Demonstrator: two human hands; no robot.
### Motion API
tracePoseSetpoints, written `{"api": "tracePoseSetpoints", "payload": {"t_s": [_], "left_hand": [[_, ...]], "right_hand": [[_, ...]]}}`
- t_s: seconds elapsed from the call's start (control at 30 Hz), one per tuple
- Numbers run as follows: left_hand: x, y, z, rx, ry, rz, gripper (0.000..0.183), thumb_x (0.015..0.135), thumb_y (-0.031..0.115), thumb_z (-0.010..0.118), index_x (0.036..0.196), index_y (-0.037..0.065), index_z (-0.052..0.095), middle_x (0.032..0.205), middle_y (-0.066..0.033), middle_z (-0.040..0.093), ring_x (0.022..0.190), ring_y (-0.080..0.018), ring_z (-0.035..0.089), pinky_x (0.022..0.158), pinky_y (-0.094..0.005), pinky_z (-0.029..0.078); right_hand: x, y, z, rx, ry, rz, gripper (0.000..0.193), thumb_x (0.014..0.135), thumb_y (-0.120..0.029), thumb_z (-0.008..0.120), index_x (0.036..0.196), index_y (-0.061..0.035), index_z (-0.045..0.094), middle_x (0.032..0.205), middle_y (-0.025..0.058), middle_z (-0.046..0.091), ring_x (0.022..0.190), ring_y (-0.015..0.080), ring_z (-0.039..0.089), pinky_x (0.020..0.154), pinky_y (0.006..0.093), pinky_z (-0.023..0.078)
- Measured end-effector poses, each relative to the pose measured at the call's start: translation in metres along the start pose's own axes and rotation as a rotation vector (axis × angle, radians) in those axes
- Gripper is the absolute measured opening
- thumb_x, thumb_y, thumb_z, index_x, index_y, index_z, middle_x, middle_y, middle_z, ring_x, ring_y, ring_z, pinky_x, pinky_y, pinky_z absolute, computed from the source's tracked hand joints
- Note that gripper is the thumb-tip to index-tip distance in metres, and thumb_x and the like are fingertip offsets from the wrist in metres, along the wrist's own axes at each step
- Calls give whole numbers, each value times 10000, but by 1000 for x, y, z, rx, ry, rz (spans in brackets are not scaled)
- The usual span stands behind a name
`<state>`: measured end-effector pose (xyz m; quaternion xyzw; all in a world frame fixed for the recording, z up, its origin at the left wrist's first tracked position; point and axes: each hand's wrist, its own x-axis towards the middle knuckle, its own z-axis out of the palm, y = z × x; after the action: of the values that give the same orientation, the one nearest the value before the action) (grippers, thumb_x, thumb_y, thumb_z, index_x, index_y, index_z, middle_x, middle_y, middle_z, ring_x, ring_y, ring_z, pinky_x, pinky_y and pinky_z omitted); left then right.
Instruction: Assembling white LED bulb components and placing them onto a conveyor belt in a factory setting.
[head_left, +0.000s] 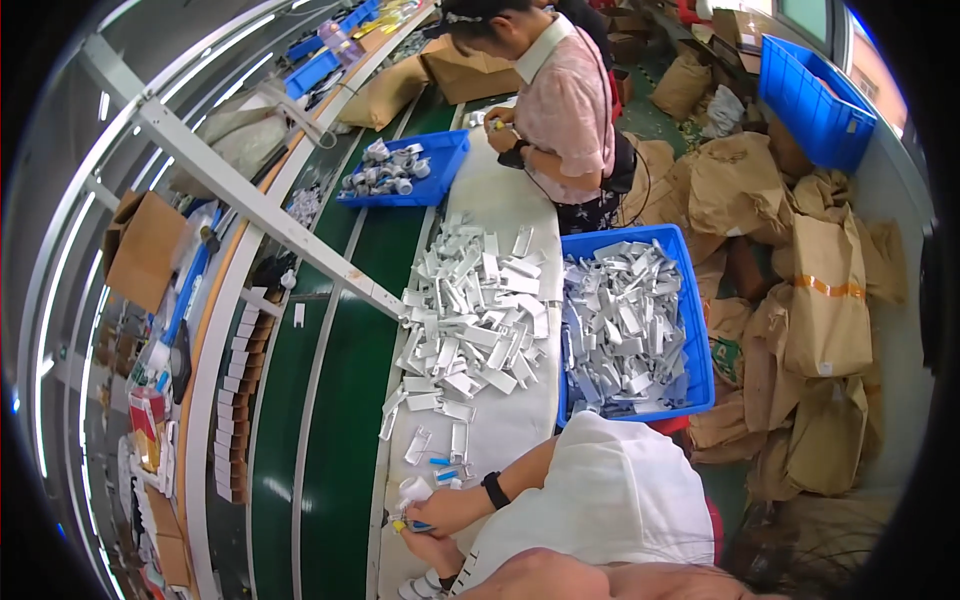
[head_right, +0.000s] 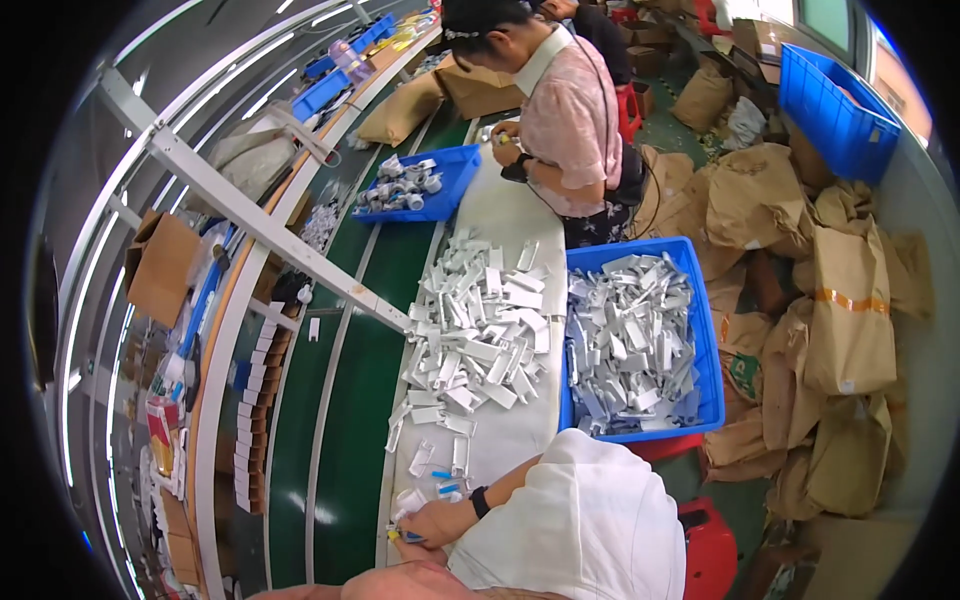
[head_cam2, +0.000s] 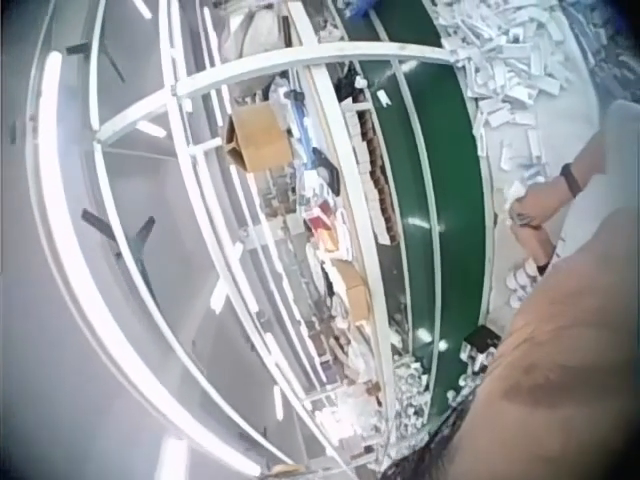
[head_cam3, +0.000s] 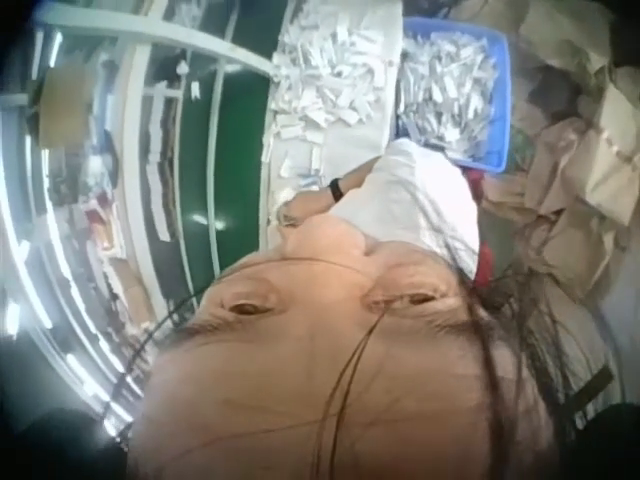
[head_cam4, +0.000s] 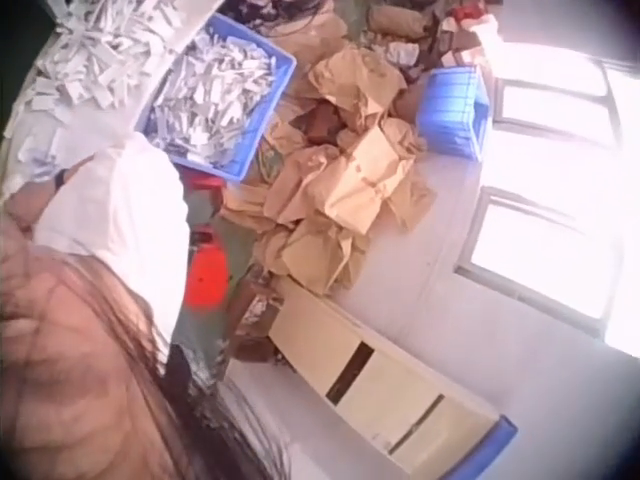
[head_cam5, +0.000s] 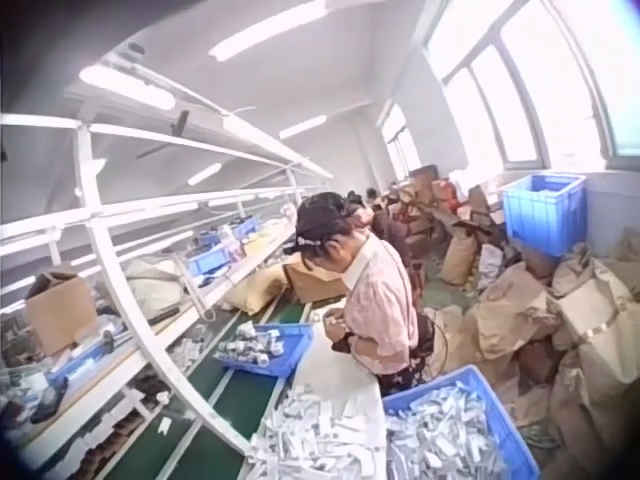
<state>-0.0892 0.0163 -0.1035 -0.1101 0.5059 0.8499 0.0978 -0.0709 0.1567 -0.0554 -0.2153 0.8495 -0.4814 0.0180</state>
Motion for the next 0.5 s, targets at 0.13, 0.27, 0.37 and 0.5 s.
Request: {"api": "tracePoseSetpoints", "payload": {"t_s": [0.13,0.27,0.37,0.5], "left_hand": [[-22,24,13,225,-3,138,308,865,266,407,971,-4,512,894,-107,569,782,-198,570,659,-316,477],[-41,57,28,255,19,-76,271,860,256,427,953,16,510,810,-102,568,646,-195,558,561,-319,476],[-67,68,39,207,-39,-121,253,882,261,416,944,37,514,767,-96,571,626,-195,559,579,-297,471],[-68,72,49,90,-111,-218,342,872,317,407,942,8,535,799,-100,583,694,-214,575,646,-309,476]], "right_hand": [[-11,4,-11,-122,58,-204,443,689,-250,627,1013,-10,443,921,225,559,877,369,547,738,432,438],[-26,14,-38,-226,468,-528,580,654,-240,676,1124,2,437,1085,227,501,1031,336,490,857,365,410],[-25,29,-21,277,-145,-267,720,652,-226,717,1240,-6,365,1216,185,417,1123,267,430,940,313,350],[-40,24,-13,925,-110,48,827,704,-244,720,1326,-45,212,1258,109,372,1125,186,398,936,306,349]]}}
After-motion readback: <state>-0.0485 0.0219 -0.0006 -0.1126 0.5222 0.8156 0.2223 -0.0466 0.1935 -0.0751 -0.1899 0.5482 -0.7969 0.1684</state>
